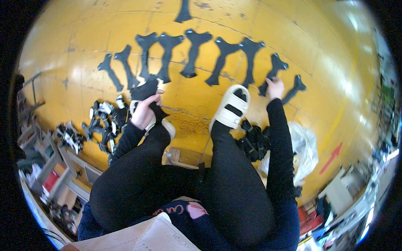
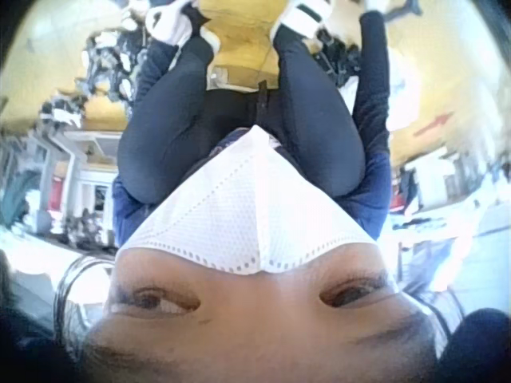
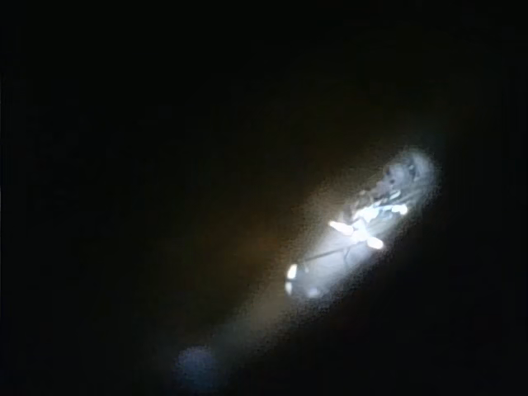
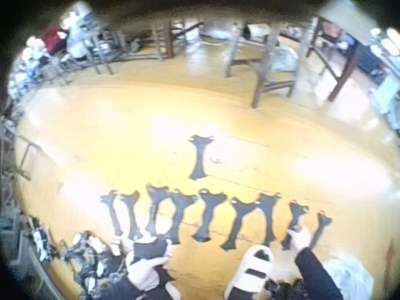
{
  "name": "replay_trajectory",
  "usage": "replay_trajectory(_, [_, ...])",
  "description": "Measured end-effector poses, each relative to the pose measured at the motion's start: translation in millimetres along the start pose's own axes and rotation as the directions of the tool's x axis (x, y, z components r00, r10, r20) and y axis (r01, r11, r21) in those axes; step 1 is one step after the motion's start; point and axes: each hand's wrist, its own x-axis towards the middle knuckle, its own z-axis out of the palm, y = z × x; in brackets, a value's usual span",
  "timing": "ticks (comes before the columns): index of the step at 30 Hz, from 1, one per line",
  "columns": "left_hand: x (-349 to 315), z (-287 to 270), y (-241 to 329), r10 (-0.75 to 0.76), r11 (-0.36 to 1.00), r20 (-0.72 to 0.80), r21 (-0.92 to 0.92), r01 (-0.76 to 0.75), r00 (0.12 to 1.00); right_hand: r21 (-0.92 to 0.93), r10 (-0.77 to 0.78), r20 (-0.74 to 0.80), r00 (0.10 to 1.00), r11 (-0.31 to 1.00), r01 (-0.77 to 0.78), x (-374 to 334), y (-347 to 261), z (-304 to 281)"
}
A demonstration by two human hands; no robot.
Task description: The person sits on the floor and repeatedly picks up black Y-shaped parts, aligns them in pairs, and places them back down. The person handles the parts one at a time, occasionally adjusting their positions on the floor.
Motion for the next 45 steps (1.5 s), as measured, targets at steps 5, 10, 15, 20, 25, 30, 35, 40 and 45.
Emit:
replay_trajectory(5, [17.6, -17.2, 3.0, 0.061, 0.997, -0.111, -0.032, -0.065, 0.992, 0.018, -0.021, 0.066, 0.998, 1.000, 0.020, 4.1, 0.8, -6.0])
replay_trajectory(10, [82.1, -61.6, 19.6, 0.333, 0.867, -0.232, 0.457, -0.200, 0.914, 0.431, 0.008, 0.206, 0.979, 0.897, -0.098, 3.0, -17.1, -25.8])
replay_trajectory(15, [136.6, -71.5, 48.2, 0.493, 0.691, -0.388, 0.718, -0.080, 0.779, 0.694, 0.033, 0.550, 0.834, 0.537, -0.479, -15.5, -59.7, -55.0])
replay_trajectory(20, [156.9, -65.8, 34.6, 0.689, 0.428, -0.289, 0.902, -0.052, 0.665, 0.729, -0.116, 0.538, 0.835, 0.562, -0.391, -61.1, -132.6, -56.8])
replay_trajectory(25, [144.7, -63.6, 29.7, 0.730, 0.435, -0.301, 0.897, -0.078, 0.613, 0.578, -0.182, 0.630, 0.755, 0.759, -0.299, -87.7, -192.6, -45.7])
replay_trajectory(30, [122.3, -73.2, 34.4, 0.738, 0.487, -0.299, 0.856, -0.171, 0.604, 0.439, -0.246, 0.763, 0.598, 0.876, -0.200, -114.2, -243.8, -26.8])
replay_trajectory(35, [83.8, -91.9, 38.2, 0.428, 0.860, -0.415, 0.459, -0.222, 0.803, 0.413, -0.304, 0.833, 0.462, 0.898, -0.154, -124.2, -253.0, -2.0])
replay_trajectory(40, [39.2, -86.3, 51.3, 0.477, 0.865, -0.443, 0.082, -0.495, 0.759, 0.380, -0.332, 0.863, 0.382, 0.923, -0.055, -137.3, -274.8, 13.3])
replay_trajectory(45, [8.4, -104.4, 59.7, 0.442, 0.853, -0.395, -0.095, -0.514, 0.805, 0.477, -0.462, 0.833, 0.304, 0.878, 0.025, -159.2, -316.5, 72.5])
